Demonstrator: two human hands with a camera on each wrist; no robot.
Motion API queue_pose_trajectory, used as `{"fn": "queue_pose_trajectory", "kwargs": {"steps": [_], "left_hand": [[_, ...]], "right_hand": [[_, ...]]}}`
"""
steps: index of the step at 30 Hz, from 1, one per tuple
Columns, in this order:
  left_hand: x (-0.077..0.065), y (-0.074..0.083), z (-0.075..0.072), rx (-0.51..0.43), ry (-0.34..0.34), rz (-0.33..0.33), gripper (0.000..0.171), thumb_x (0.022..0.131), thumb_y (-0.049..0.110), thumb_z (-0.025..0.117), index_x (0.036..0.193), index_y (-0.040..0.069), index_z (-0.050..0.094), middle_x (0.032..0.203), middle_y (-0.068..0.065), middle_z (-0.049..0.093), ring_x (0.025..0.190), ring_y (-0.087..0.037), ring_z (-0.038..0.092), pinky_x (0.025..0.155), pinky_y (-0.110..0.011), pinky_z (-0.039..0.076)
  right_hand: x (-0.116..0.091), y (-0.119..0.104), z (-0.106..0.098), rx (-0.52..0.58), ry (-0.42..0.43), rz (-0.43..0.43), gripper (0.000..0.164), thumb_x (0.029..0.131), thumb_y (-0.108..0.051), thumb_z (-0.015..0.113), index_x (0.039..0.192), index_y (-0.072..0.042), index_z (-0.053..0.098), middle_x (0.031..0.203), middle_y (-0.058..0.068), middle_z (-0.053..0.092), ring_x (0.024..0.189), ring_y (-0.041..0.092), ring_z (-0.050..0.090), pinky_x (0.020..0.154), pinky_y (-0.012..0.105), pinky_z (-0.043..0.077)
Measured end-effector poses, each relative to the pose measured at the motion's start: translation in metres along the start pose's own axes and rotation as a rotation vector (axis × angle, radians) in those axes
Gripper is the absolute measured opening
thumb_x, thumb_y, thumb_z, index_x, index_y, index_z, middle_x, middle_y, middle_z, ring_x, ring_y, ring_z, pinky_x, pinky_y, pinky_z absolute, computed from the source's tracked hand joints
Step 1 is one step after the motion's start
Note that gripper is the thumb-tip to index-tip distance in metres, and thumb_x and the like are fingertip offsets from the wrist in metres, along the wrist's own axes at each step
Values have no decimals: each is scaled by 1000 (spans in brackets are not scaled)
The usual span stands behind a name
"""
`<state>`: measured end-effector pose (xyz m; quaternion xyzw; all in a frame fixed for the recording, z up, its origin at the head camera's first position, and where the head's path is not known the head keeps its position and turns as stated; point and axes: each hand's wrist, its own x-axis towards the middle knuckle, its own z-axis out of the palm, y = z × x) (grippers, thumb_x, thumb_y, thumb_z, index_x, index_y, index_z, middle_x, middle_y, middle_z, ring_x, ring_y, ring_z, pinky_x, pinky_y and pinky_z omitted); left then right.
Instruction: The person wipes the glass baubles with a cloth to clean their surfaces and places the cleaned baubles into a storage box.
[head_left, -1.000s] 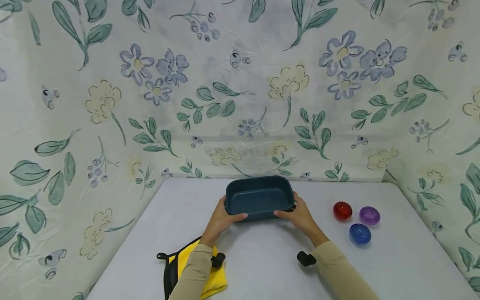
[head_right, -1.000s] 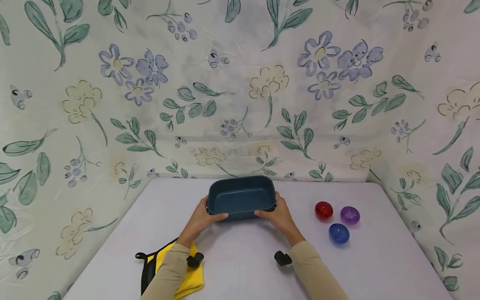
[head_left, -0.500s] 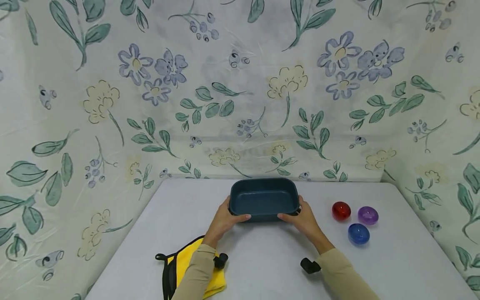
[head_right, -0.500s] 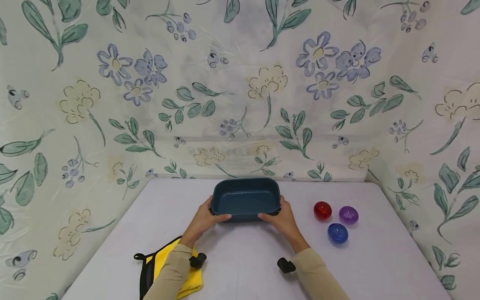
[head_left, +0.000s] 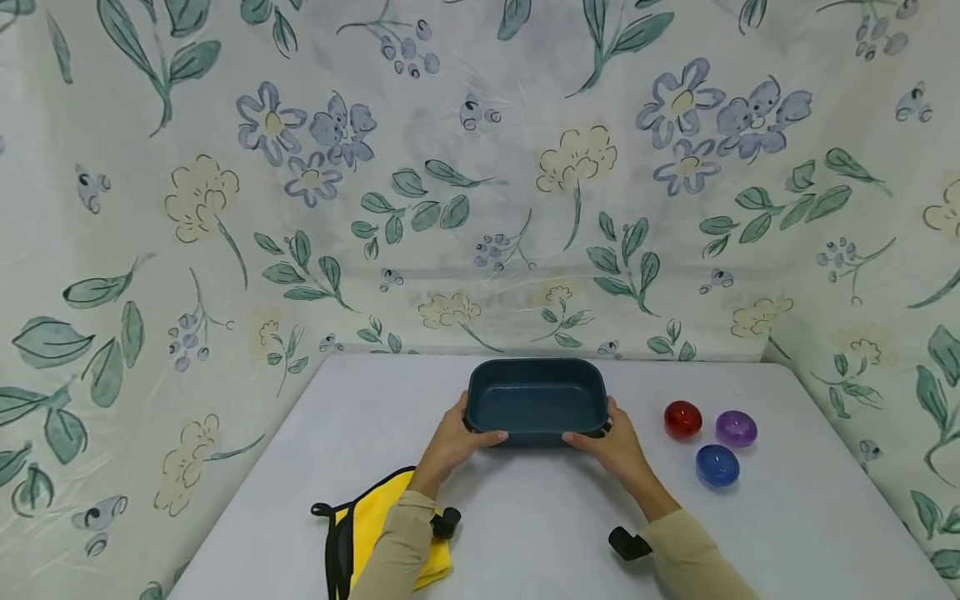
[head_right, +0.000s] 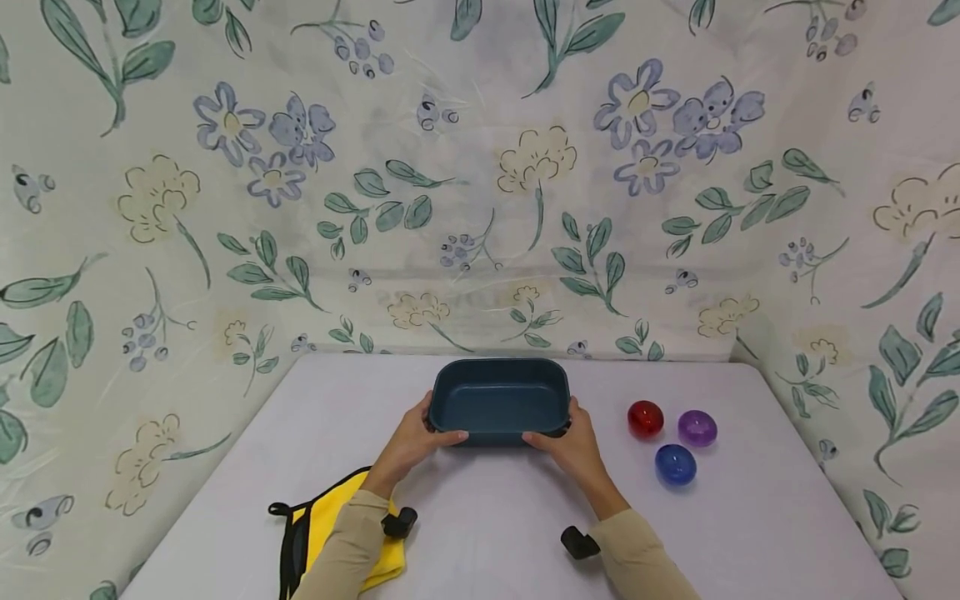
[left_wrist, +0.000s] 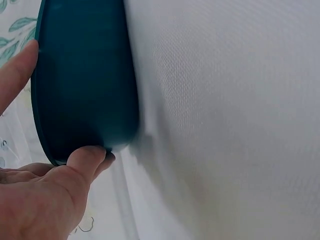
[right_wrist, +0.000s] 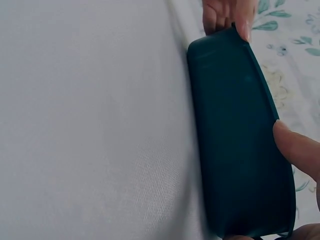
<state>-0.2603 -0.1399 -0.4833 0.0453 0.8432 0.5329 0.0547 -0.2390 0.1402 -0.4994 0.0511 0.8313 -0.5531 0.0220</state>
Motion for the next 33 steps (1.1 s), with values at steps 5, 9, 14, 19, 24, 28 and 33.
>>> {"fn": "queue_pose_trajectory", "kwargs": {"steps": [5, 9, 14, 19, 24, 28, 33], "left_hand": [[-3, 0, 2, -10, 0, 1, 109, 83, 23, 87, 165, 3, 19, 170, -18, 29, 157, -38, 29, 127, -60, 26], [-6, -1, 3, 4, 4, -7, 112, 82, 27, 88, 165, 2, 17, 170, -18, 27, 157, -38, 28, 127, -59, 26], [-6, -2, 5, 6, 2, 16, 112, 81, 27, 89, 164, 1, 20, 169, -20, 31, 156, -39, 31, 126, -59, 28], [-6, -3, 5, -6, -2, 35, 110, 81, 28, 89, 164, 3, 21, 168, -19, 32, 156, -38, 32, 126, -58, 29], [-5, -4, 4, 7, -3, 48, 109, 81, 30, 89, 164, 4, 23, 167, -19, 35, 154, -38, 35, 125, -59, 31], [-5, -4, 3, 4, -4, 43, 109, 81, 30, 89, 164, 4, 23, 167, -18, 34, 155, -37, 34, 125, -58, 30], [-5, -3, 3, 3, -7, 33, 111, 82, 28, 88, 164, 2, 19, 169, -18, 31, 156, -38, 31, 126, -59, 28]], "right_hand": [[-4, 1, -1, 16, 2, -10, 112, 86, -30, 84, 162, 9, 11, 170, 30, 14, 159, 48, 15, 126, 63, 22], [-7, 2, -1, 14, 4, -16, 112, 86, -30, 83, 161, 10, 11, 170, 30, 15, 158, 49, 16, 125, 63, 23], [-9, 3, -2, 6, 6, -31, 110, 86, -29, 83, 162, 9, 13, 169, 29, 19, 158, 48, 19, 125, 62, 24], [-9, 4, -5, -33, -5, -13, 112, 86, -34, 83, 162, 8, 14, 168, 31, 19, 156, 50, 21, 123, 64, 26], [-8, 5, -15, -32, -49, 7, 112, 84, -38, 85, 162, 6, 18, 166, 30, 28, 152, 50, 32, 119, 62, 36], [-11, 4, -31, -27, -72, -3, 106, 85, -36, 84, 161, 5, 23, 162, 29, 38, 144, 51, 45, 111, 56, 47], [-22, 6, -60, -81, -69, -68, 86, 90, -33, 80, 157, 1, 38, 157, 28, 46, 142, 50, 48, 110, 55, 48]]}}
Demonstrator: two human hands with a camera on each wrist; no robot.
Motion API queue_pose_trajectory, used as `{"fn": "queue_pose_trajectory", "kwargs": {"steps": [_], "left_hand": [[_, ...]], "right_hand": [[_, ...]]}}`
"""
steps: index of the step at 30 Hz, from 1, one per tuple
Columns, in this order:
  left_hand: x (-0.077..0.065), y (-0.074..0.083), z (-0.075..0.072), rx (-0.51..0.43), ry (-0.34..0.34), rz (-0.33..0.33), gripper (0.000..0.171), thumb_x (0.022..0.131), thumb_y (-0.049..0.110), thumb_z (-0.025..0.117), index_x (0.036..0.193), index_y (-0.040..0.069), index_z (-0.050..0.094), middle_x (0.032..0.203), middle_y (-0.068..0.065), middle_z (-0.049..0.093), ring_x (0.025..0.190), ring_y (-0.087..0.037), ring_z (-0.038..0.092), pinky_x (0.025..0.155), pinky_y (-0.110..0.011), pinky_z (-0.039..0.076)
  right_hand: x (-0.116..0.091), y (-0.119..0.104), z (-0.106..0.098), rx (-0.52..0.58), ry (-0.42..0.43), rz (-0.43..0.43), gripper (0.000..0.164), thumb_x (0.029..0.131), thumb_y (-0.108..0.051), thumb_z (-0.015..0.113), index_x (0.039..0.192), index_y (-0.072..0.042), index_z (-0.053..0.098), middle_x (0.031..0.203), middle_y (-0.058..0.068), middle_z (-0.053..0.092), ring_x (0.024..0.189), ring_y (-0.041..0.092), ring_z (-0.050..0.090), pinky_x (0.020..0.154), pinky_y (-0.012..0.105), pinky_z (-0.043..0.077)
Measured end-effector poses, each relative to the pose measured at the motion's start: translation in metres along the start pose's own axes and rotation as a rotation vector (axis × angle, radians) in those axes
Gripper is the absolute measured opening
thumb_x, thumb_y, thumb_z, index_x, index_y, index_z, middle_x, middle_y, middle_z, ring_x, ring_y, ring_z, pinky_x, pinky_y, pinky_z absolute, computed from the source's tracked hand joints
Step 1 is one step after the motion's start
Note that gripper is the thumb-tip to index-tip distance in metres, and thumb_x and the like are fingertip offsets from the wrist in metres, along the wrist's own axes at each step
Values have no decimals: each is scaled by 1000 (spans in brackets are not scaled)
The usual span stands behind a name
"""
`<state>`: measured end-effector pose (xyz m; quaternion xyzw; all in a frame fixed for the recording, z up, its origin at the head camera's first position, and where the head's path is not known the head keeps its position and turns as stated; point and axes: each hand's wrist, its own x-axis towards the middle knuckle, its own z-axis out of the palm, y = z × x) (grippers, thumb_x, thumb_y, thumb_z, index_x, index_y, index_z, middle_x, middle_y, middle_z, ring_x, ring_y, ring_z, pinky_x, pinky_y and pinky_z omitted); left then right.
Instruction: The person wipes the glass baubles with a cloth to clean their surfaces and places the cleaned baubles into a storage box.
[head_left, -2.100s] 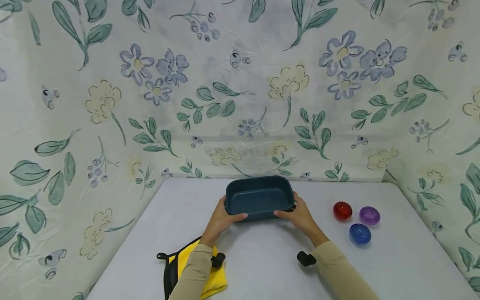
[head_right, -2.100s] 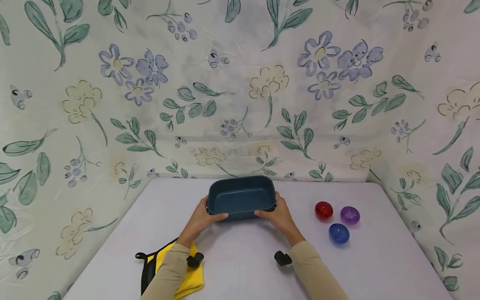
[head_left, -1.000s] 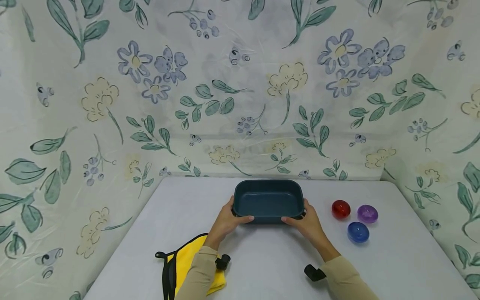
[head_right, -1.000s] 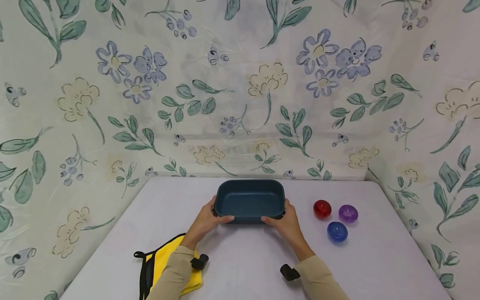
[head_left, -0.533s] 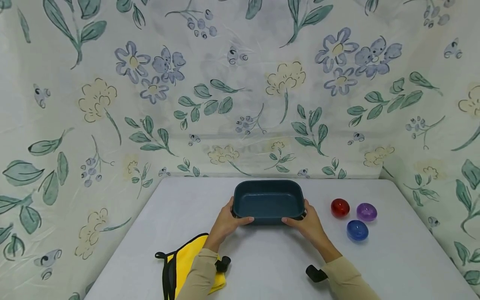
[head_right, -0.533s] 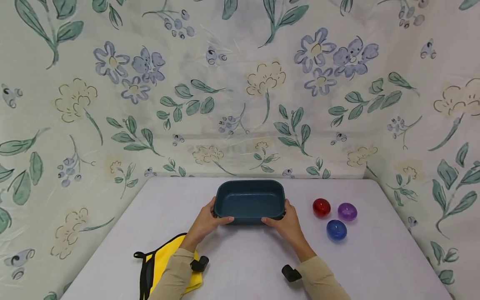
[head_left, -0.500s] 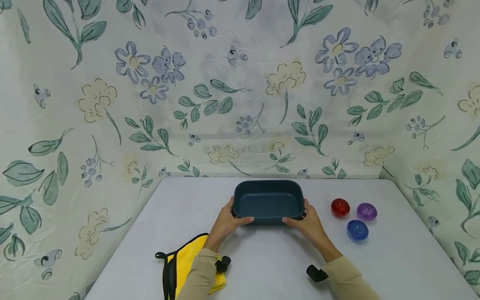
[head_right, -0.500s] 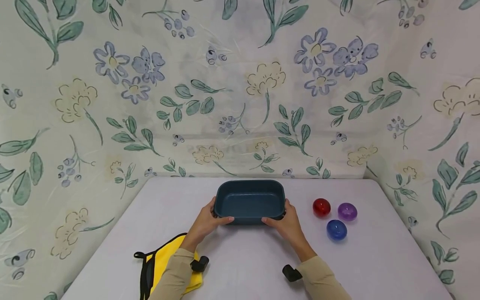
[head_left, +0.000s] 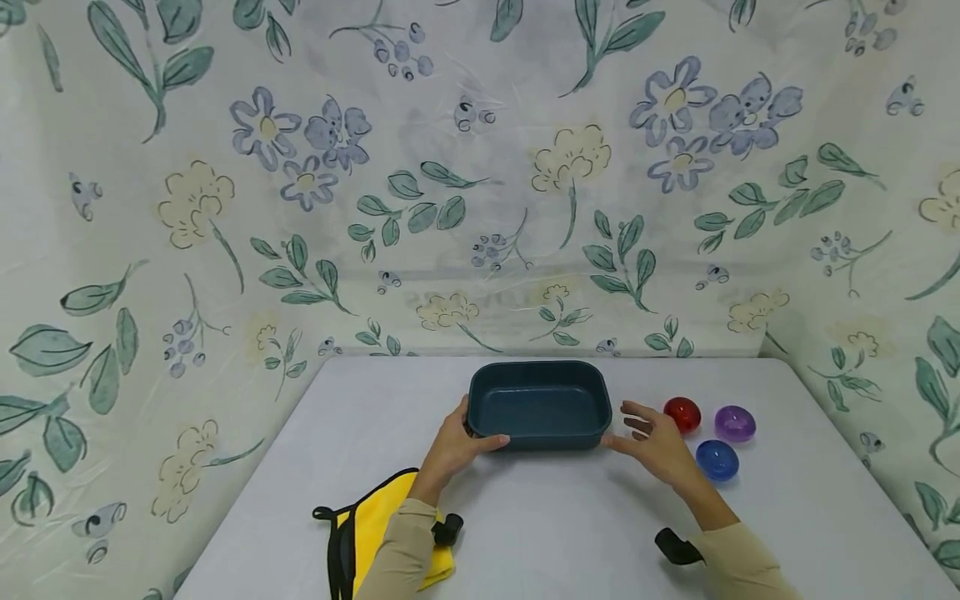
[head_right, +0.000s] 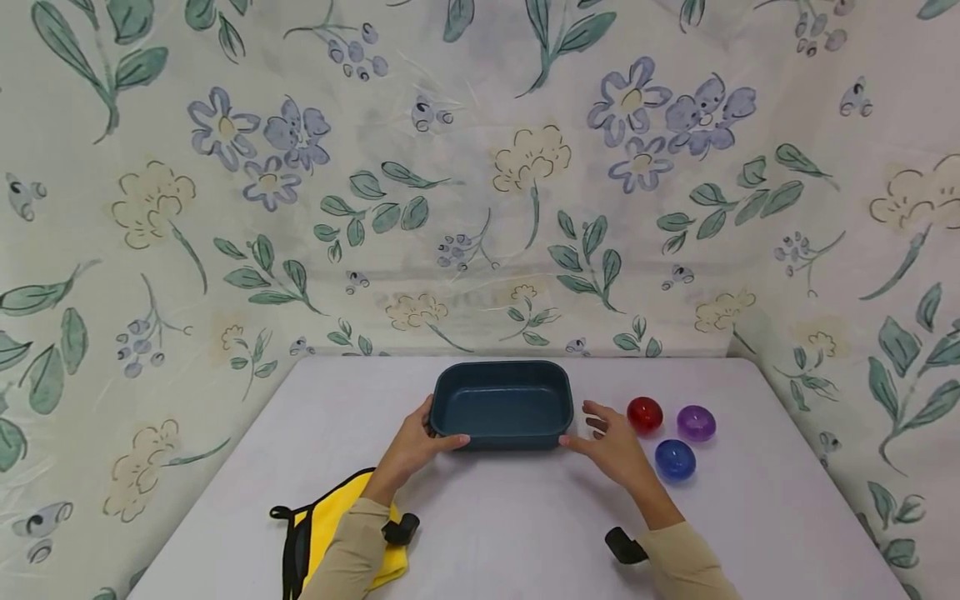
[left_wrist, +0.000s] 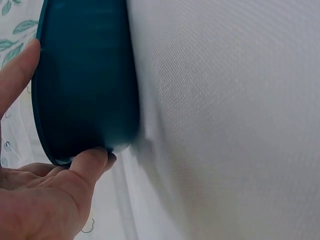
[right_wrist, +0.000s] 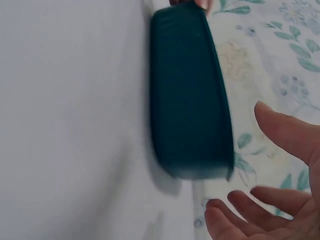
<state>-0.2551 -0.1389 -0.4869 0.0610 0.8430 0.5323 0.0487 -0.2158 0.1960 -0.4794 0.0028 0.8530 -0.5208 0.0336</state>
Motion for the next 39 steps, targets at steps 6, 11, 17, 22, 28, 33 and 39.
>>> {"fn": "queue_pose_trajectory", "kwargs": {"steps": [6, 11, 17, 22, 28, 33, 39], "left_hand": [[2, 2, 2, -3, 4, -7, 111, 82, 28, 88, 165, 3, 19, 169, -18, 30, 157, -38, 30, 126, -59, 28], [4, 3, 4, -24, 3, 0, 110, 82, 27, 88, 165, 4, 19, 169, -17, 30, 156, -37, 31, 126, -58, 29], [7, 4, 5, -33, 5, -8, 112, 82, 27, 89, 165, 4, 18, 170, -17, 28, 157, -36, 30, 127, -56, 29], [8, 6, 6, -38, 6, -1, 110, 82, 27, 89, 165, 4, 19, 170, -16, 30, 157, -36, 31, 126, -56, 29], [10, 5, 7, -39, 3, -3, 108, 83, 24, 88, 165, 5, 19, 170, -16, 30, 157, -35, 31, 126, -56, 29], [11, 7, 6, -24, 3, -21, 110, 83, 26, 88, 165, 4, 18, 171, -15, 27, 158, -35, 29, 127, -56, 28], [9, 8, 6, -11, 1, -33, 111, 82, 26, 88, 165, 4, 18, 171, -16, 27, 158, -36, 29, 127, -57, 28]], "right_hand": [[-17, 9, -44, -73, 45, -108, 76, 93, -32, 77, 151, 4, 46, 152, 29, 51, 139, 48, 53, 108, 50, 48], [-28, 20, -77, -117, 83, -108, 76, 94, -33, 77, 151, 6, 46, 151, 33, 50, 136, 52, 53, 102, 46, 51], [-37, 43, -105, -183, 135, -104, 76, 95, -34, 75, 150, 8, 45, 151, 33, 50, 136, 50, 52, 93, 9, 51], [-39, 61, -116, -224, 143, -60, 80, 94, -38, 75, 152, 7, 44, 151, 35, 49, 136, 52, 50, 89, 6, 50], [-40, 76, -119, -226, 88, 31, 86, 93, -42, 76, 154, 6, 40, 156, 35, 42, 138, 56, 46, 96, 33, 54], [-38, 80, -119, -190, 55, 94, 93, 92, -44, 77, 157, 6, 34, 158, 34, 38, 141, 55, 44, 101, 44, 49], [-35, 85, -117, -163, 9, 176, 100, 90, -48, 77, 161, 2, 27, 162, 34, 31, 144, 57, 38, 107, 50, 45]]}}
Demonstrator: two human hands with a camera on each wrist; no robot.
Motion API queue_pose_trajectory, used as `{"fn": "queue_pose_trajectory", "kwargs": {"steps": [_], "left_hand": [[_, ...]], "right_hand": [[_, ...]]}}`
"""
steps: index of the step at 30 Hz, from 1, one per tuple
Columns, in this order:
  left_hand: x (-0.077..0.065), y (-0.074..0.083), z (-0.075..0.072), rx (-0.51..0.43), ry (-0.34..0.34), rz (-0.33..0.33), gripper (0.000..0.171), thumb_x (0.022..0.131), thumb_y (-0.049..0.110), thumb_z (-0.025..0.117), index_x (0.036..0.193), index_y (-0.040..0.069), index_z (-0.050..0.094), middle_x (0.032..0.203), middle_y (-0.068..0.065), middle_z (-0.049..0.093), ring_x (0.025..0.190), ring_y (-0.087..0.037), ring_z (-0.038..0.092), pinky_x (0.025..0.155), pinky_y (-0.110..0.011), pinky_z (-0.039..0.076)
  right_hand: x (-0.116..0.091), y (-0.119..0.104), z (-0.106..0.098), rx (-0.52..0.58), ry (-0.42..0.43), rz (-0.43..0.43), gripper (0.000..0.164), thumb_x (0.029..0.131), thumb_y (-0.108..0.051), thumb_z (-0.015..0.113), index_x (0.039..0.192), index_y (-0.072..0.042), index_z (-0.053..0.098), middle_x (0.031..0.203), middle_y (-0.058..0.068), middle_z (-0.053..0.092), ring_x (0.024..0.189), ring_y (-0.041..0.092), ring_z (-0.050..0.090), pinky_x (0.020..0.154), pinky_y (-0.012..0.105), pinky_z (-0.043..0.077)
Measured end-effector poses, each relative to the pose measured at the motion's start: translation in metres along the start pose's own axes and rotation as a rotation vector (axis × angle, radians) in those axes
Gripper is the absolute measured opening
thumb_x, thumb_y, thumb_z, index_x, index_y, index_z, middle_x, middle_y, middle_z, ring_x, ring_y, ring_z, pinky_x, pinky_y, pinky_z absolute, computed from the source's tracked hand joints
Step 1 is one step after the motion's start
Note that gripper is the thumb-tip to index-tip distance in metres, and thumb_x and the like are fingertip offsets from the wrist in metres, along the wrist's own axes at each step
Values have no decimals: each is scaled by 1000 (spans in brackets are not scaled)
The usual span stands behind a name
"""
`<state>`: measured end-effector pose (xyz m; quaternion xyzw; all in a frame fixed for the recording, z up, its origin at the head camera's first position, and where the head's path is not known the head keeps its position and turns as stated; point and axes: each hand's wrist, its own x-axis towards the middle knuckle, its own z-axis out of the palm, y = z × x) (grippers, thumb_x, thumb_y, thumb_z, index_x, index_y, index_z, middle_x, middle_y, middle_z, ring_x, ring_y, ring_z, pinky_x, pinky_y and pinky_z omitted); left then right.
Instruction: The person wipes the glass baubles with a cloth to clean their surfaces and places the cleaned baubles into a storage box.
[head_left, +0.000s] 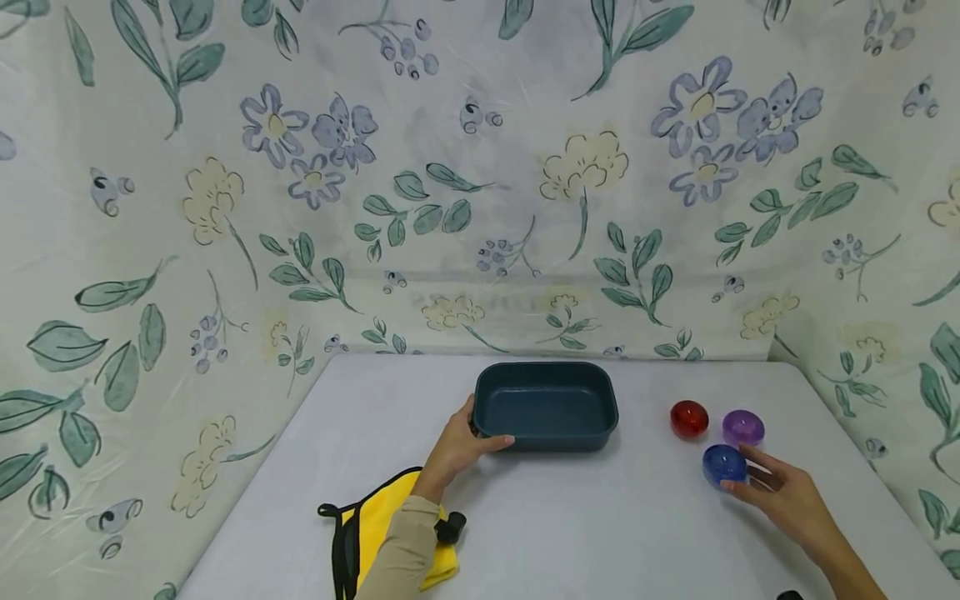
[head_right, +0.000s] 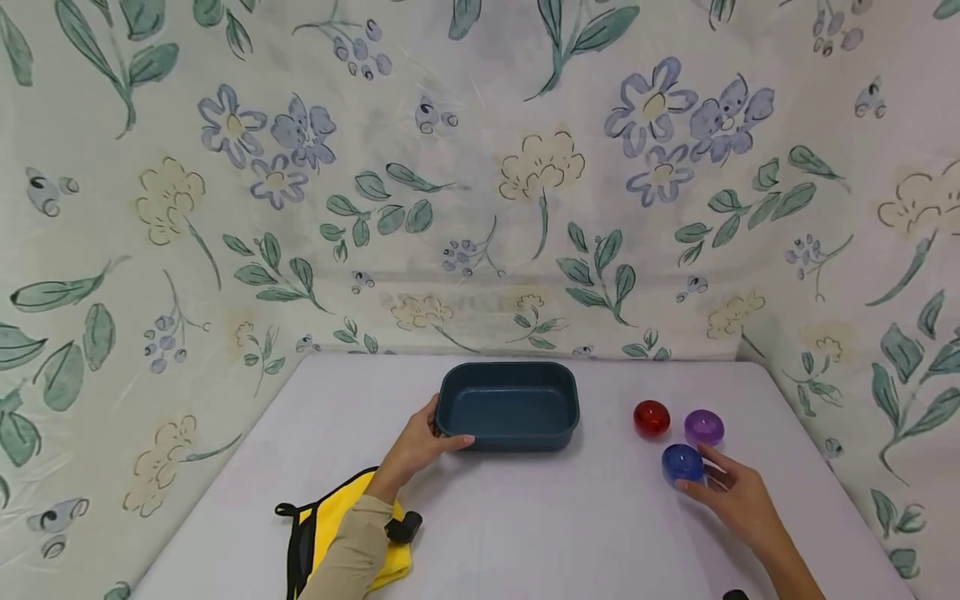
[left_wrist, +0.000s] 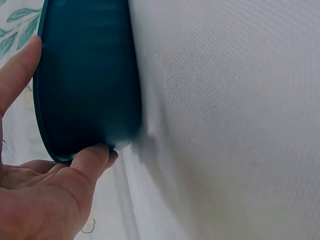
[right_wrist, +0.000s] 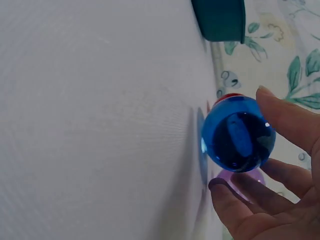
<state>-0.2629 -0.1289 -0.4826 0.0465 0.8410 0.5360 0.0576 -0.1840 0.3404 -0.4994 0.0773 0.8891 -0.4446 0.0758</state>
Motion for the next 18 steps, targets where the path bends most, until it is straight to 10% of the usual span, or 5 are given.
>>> {"fn": "queue_pose_trajectory", "kwargs": {"steps": [18], "left_hand": [[0, 2, -4, 97, -19, -54, 118, 82, 34, 88, 165, -1, 10, 170, -22, 24, 158, -39, 27, 126, -59, 28]], "right_hand": [[0, 10, 11, -32, 73, -76, 86, 90, -39, 79, 155, 3, 40, 154, 37, 41, 137, 56, 50, 97, 43, 58]]}}
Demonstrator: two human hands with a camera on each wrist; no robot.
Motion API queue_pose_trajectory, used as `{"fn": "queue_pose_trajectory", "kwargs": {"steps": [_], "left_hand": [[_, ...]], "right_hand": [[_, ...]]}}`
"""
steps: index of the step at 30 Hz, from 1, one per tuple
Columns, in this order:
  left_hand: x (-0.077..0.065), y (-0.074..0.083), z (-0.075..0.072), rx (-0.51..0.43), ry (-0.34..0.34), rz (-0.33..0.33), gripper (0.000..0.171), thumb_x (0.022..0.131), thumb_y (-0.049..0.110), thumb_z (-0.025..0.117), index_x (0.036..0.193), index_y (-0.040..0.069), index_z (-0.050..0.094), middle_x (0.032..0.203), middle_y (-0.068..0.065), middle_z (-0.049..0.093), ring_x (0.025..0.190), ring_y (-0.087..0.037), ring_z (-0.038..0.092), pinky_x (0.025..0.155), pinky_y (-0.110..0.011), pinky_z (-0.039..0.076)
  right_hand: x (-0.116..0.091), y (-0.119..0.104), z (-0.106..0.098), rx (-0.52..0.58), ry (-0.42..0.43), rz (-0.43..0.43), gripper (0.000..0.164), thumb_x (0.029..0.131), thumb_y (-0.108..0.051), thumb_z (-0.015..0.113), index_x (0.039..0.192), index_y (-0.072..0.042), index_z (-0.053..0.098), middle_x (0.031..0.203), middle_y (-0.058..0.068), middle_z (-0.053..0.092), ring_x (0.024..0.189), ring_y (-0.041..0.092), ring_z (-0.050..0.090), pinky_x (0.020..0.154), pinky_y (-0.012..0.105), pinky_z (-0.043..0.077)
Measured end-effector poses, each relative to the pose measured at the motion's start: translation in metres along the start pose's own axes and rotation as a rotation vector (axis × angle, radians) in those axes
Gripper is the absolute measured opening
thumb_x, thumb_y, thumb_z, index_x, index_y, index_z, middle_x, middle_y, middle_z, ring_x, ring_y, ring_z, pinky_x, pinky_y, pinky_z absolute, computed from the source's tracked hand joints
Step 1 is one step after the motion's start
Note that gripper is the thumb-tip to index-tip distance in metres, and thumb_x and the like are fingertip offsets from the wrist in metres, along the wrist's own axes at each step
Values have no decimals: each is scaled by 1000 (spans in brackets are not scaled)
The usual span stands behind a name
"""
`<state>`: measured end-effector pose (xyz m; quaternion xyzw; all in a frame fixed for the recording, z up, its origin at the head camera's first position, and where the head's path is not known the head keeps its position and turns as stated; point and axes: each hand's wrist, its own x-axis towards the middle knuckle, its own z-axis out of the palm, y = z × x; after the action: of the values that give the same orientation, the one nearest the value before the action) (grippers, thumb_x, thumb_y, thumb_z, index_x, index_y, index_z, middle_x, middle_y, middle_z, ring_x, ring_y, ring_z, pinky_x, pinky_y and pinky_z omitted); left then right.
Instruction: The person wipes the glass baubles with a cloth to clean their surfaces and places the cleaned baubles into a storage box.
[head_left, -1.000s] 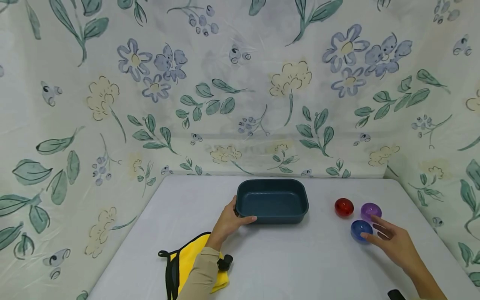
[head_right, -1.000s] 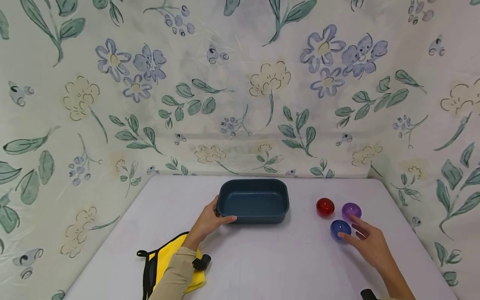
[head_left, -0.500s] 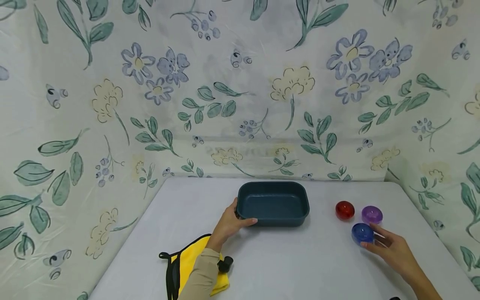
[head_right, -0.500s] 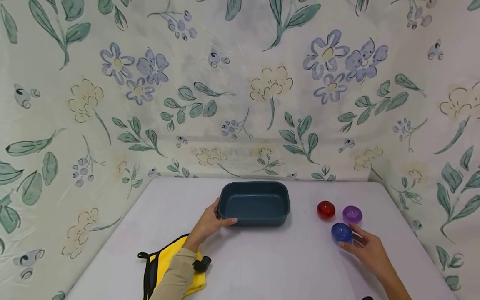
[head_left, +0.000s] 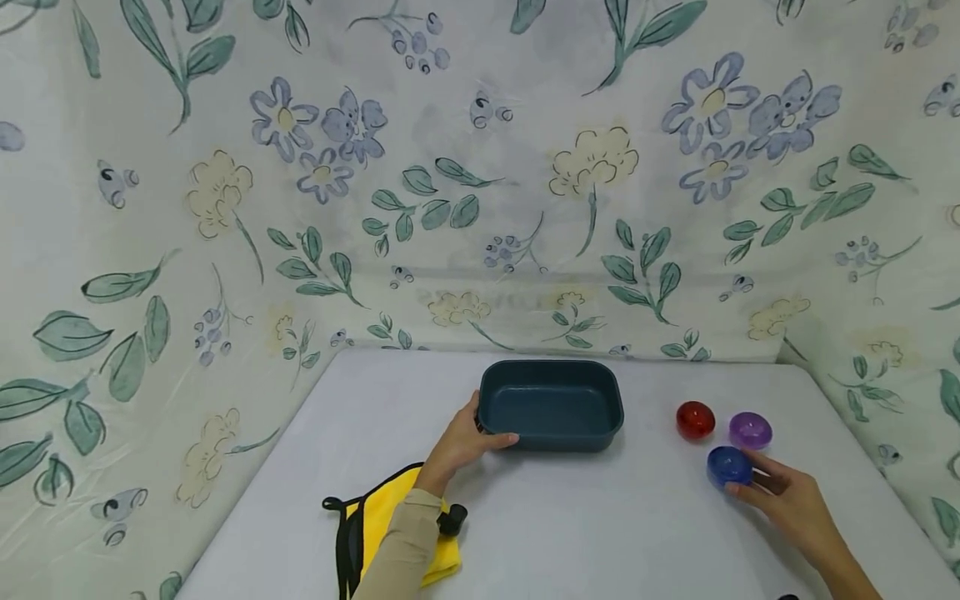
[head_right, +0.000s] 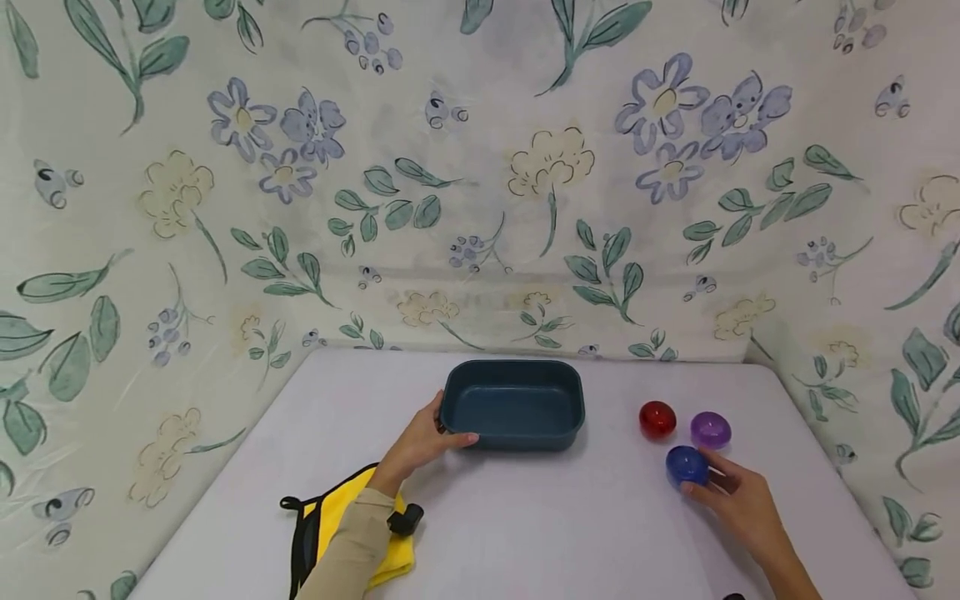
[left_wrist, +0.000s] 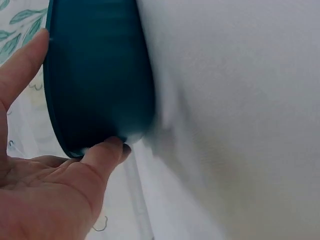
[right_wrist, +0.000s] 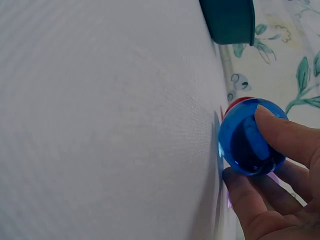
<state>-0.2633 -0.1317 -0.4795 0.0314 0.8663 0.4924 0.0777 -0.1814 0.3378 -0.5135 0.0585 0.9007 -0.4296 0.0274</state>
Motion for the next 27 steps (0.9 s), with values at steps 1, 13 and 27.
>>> {"fn": "queue_pose_trajectory", "kwargs": {"steps": [1, 13, 27], "left_hand": [[0, 2, -1, 9, -10, -8, 120, 82, 35, 87, 165, -1, 9, 170, -23, 25, 157, -40, 29, 126, -59, 29], [-27, 0, -54, 113, -65, -4, 76, 101, 33, 67, 160, 1, 32, 164, -21, 38, 150, -42, 42, 120, -57, 40], [-60, -32, -83, 202, -391, 218, 58, 103, 17, 63, 155, 1, 44, 161, -20, 44, 149, -42, 43, 120, -59, 34]], "right_hand": [[-1, 1, 0, -3, 5, -1, 86, 91, -39, 79, 155, 3, 41, 154, 37, 41, 136, 55, 50, 96, 43, 58], [-5, 0, 3, 1, 17, -11, 83, 92, -37, 78, 155, 3, 41, 153, 36, 43, 135, 54, 51, 84, 22, 61], [-4, 3, 4, 26, 34, -12, 83, 90, -37, 80, 153, 4, 44, 151, 34, 46, 130, 49, 58, 77, 7, 55]]}}
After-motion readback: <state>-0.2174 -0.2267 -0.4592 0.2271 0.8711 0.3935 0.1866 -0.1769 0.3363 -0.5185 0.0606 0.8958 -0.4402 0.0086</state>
